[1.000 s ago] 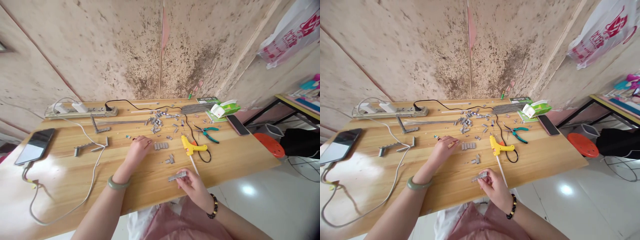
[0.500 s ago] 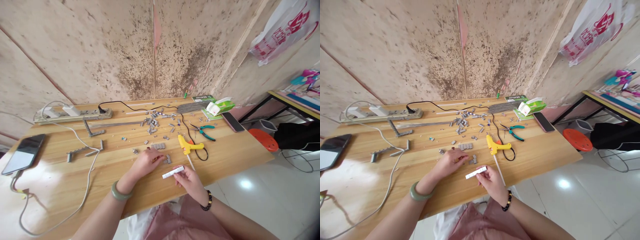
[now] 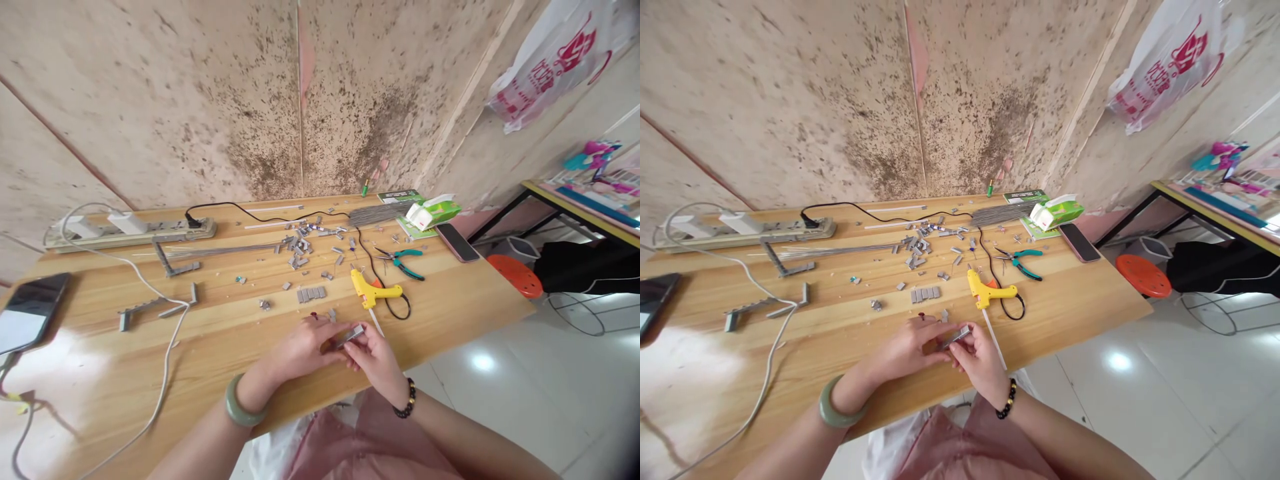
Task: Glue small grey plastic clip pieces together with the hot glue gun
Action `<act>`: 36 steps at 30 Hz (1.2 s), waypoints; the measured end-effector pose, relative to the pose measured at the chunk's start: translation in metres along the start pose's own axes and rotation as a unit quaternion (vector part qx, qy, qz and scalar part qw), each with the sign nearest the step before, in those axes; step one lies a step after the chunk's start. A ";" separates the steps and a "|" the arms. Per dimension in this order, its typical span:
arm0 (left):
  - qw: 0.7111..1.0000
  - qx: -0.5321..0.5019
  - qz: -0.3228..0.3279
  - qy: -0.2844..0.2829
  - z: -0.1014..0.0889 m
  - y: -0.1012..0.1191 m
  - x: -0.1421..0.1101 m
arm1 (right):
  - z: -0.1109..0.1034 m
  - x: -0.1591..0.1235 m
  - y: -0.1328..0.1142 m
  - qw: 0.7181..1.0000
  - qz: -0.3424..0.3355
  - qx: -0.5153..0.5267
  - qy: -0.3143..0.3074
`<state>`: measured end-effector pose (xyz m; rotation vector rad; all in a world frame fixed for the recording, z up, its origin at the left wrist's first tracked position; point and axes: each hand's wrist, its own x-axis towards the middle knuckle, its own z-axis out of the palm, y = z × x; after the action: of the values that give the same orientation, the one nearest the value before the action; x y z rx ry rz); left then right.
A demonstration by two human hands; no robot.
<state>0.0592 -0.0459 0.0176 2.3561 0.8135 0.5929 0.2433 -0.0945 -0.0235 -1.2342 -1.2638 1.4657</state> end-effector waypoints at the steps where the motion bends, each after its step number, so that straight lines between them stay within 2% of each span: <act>1: 1.000 0.009 -0.006 0.000 0.002 0.000 0.000 | 0.000 0.000 0.000 1.000 -0.002 -0.003 -0.002; 4: 1.000 0.014 -0.017 0.009 0.005 -0.007 -0.001 | 0.000 -0.001 -0.001 1.000 -0.006 -0.008 -0.002; 6: 0.999 0.004 -0.021 0.037 0.004 -0.014 -0.002 | 0.000 -0.002 -0.002 1.000 -0.008 -0.005 0.008; 12: 0.972 -0.012 -0.100 0.211 -0.014 -0.035 -0.004 | -0.002 -0.001 0.002 1.000 -0.006 -0.023 0.013; 15: 0.959 -0.020 -0.119 0.255 -0.019 -0.040 -0.003 | -0.004 0.003 0.004 0.995 0.010 -0.103 -0.012; 18: 0.956 -0.013 -0.126 0.265 -0.020 -0.043 -0.004 | -0.007 0.012 -0.003 0.980 0.011 -0.194 -0.040; 21: 0.958 0.005 -0.121 0.261 -0.019 -0.046 -0.004 | -0.008 0.027 -0.021 0.952 -0.017 -0.301 -0.047; 25: 0.960 0.023 -0.112 0.257 -0.018 -0.049 -0.004 | -0.001 0.050 -0.042 0.896 -0.052 -0.440 -0.018; 29: 0.962 0.030 -0.102 0.250 -0.020 -0.049 -0.004 | 0.009 0.068 -0.043 0.842 -0.066 -0.535 -0.003; 32: 0.963 0.032 -0.102 0.249 -0.020 -0.050 -0.004 | 0.009 0.074 -0.041 0.836 -0.061 -0.545 0.004; 36: 0.960 0.039 -0.109 0.254 -0.018 -0.053 -0.004 | 0.000 0.072 -0.047 0.850 -0.079 -0.520 0.027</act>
<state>0.0242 -0.0073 -0.0042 2.1633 1.3209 1.1075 0.2299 -0.0170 0.0112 -1.7395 -2.1716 0.5390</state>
